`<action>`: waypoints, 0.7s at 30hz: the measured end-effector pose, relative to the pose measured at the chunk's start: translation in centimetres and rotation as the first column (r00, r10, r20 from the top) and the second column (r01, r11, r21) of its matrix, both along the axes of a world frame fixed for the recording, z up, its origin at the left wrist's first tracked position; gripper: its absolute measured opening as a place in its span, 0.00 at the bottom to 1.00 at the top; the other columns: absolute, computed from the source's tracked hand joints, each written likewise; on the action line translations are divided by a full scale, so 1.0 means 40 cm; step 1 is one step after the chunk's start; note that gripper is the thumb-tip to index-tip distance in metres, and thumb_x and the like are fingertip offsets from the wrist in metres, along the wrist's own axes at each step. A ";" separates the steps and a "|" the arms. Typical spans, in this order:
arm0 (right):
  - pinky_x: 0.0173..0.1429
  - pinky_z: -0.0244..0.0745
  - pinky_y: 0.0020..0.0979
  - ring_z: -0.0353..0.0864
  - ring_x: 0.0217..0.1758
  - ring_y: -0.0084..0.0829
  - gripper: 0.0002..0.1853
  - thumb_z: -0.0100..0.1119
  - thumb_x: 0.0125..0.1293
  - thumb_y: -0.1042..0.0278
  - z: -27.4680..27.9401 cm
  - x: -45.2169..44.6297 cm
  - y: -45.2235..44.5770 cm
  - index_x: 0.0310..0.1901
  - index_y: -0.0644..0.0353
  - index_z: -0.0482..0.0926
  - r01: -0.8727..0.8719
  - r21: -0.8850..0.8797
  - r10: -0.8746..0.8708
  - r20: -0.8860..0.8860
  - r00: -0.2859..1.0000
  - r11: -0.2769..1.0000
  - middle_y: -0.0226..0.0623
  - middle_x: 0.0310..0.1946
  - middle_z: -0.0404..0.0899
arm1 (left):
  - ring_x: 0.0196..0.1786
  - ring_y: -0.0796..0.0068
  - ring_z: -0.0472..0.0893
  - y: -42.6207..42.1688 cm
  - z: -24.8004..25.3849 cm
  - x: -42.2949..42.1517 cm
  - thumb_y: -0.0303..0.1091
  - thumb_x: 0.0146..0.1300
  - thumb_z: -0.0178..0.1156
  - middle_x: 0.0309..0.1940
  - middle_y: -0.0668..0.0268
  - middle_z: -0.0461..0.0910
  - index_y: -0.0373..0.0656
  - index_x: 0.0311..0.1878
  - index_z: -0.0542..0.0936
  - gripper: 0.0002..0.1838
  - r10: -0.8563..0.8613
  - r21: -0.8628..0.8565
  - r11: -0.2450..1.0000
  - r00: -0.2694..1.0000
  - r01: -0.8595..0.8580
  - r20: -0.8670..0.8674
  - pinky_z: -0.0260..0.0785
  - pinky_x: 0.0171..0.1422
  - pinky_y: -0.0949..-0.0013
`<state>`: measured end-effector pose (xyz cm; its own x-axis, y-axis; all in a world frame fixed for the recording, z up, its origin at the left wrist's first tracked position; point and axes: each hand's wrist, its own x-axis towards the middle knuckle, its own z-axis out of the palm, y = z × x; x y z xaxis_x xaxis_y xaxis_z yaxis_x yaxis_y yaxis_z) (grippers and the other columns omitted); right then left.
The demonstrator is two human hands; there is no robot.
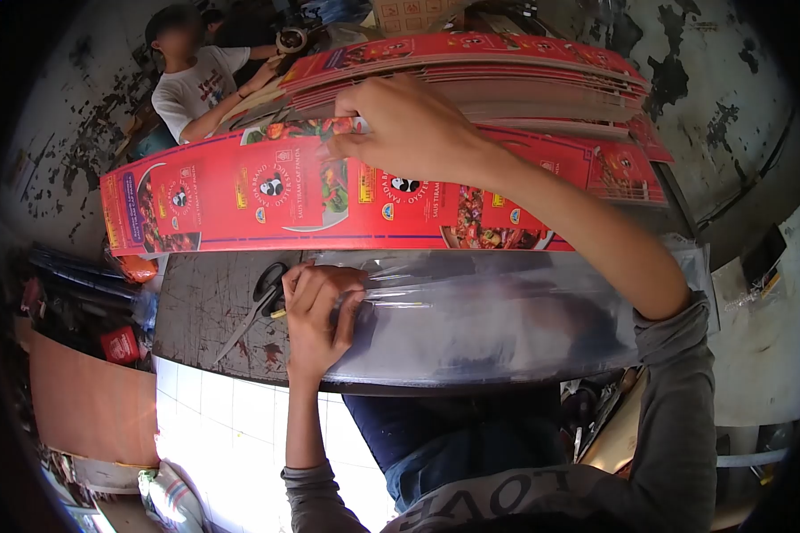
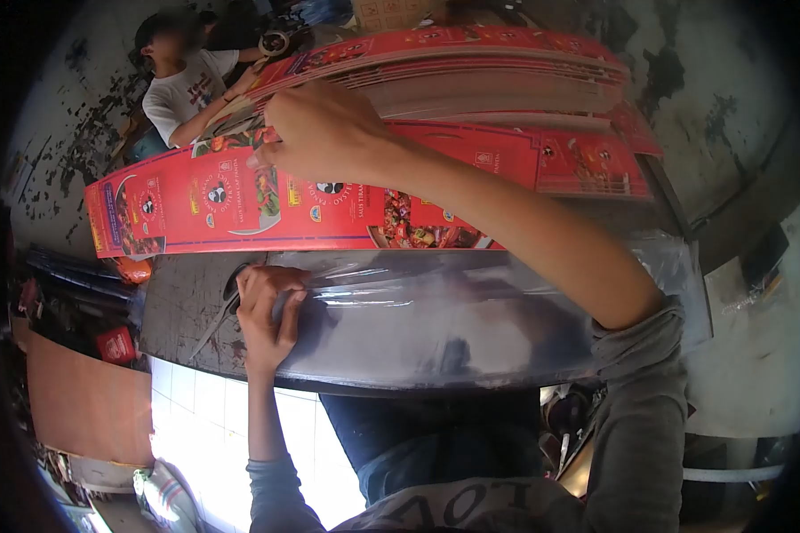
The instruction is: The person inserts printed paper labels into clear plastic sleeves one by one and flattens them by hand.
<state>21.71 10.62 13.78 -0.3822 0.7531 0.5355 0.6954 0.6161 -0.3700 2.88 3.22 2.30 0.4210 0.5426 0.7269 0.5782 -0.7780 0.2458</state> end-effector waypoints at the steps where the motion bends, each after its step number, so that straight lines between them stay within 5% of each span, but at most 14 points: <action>1: 0.29 0.69 0.41 0.77 0.22 0.44 0.18 0.63 0.51 0.54 -0.020 0.005 0.003 0.20 0.64 0.76 -0.001 -0.040 0.002 0.013 1.000 0.999 0.45 0.12 0.72 | 0.35 0.68 0.75 0.000 -0.003 -0.003 0.25 0.49 0.60 0.29 0.69 0.77 0.43 0.29 0.75 0.05 0.011 -0.027 1.000 1.000 -0.011 -0.001 0.57 0.53 0.63; 4: 0.28 0.68 0.41 0.76 0.21 0.43 0.18 0.63 0.51 0.53 -0.094 0.047 -0.024 0.23 0.63 0.76 0.020 0.091 -0.015 -0.058 0.998 0.996 0.45 0.14 0.73 | 0.35 0.68 0.74 0.001 -0.007 -0.007 0.27 0.47 0.62 0.28 0.69 0.76 0.43 0.28 0.75 0.06 0.059 -0.055 0.997 0.998 -0.058 0.009 0.57 0.53 0.62; 6: 0.23 0.61 0.35 0.70 0.14 0.37 0.20 0.65 0.50 0.51 -0.127 0.099 -0.038 0.22 0.62 0.74 0.047 0.075 -0.042 -0.068 0.997 0.996 0.41 0.10 0.68 | 0.35 0.67 0.74 0.002 -0.008 -0.006 0.28 0.46 0.63 0.28 0.69 0.76 0.42 0.28 0.75 0.07 0.099 -0.056 0.994 0.995 -0.097 0.028 0.57 0.53 0.63; 8: 0.26 0.68 0.37 0.76 0.20 0.41 0.21 0.63 0.51 0.49 -0.112 0.163 -0.085 0.25 0.63 0.77 0.200 -0.137 -0.185 0.115 0.976 0.970 0.44 0.17 0.75 | 0.35 0.66 0.74 0.006 -0.008 -0.005 0.30 0.45 0.66 0.28 0.69 0.76 0.43 0.27 0.75 0.09 0.140 -0.144 0.981 0.989 -0.132 0.049 0.58 0.53 0.63; 15: 0.22 0.64 0.33 0.71 0.14 0.33 0.23 0.65 0.49 0.46 -0.205 0.416 -0.142 0.25 0.62 0.77 0.318 -0.071 -0.305 0.144 0.941 0.946 0.39 0.13 0.71 | 0.39 0.65 0.74 0.023 -0.012 -0.021 0.32 0.41 0.69 0.33 0.65 0.75 0.41 0.25 0.75 0.11 0.248 -0.282 0.937 0.960 -0.204 0.131 0.62 0.48 0.64; 19: 0.21 0.59 0.32 0.64 0.13 0.29 0.20 0.67 0.49 0.50 -0.192 0.482 -0.173 0.23 0.62 0.76 0.406 -0.053 -0.395 0.146 0.907 0.913 0.38 0.11 0.67 | 0.36 0.68 0.75 0.112 0.047 -0.117 0.35 0.39 0.71 0.32 0.65 0.74 0.39 0.23 0.77 0.13 0.120 -0.434 0.893 0.992 -0.122 -0.032 0.65 0.40 0.67; 21: 0.21 0.58 0.31 0.63 0.14 0.29 0.21 0.67 0.48 0.51 -0.212 0.531 -0.169 0.22 0.63 0.75 0.416 -0.068 -0.405 0.131 0.905 0.907 0.37 0.11 0.66 | 0.33 0.75 0.75 0.172 0.081 -0.154 0.38 0.42 0.71 0.29 0.67 0.74 0.38 0.25 0.80 0.13 -0.104 -0.713 0.696 0.971 -0.084 -0.215 0.67 0.38 0.70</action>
<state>42.95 3.86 5.30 -0.0818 0.9001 0.4280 0.9191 0.2341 -0.3168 -3.26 10.09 5.54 0.5259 0.8505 0.0069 0.6818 -0.4264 0.5945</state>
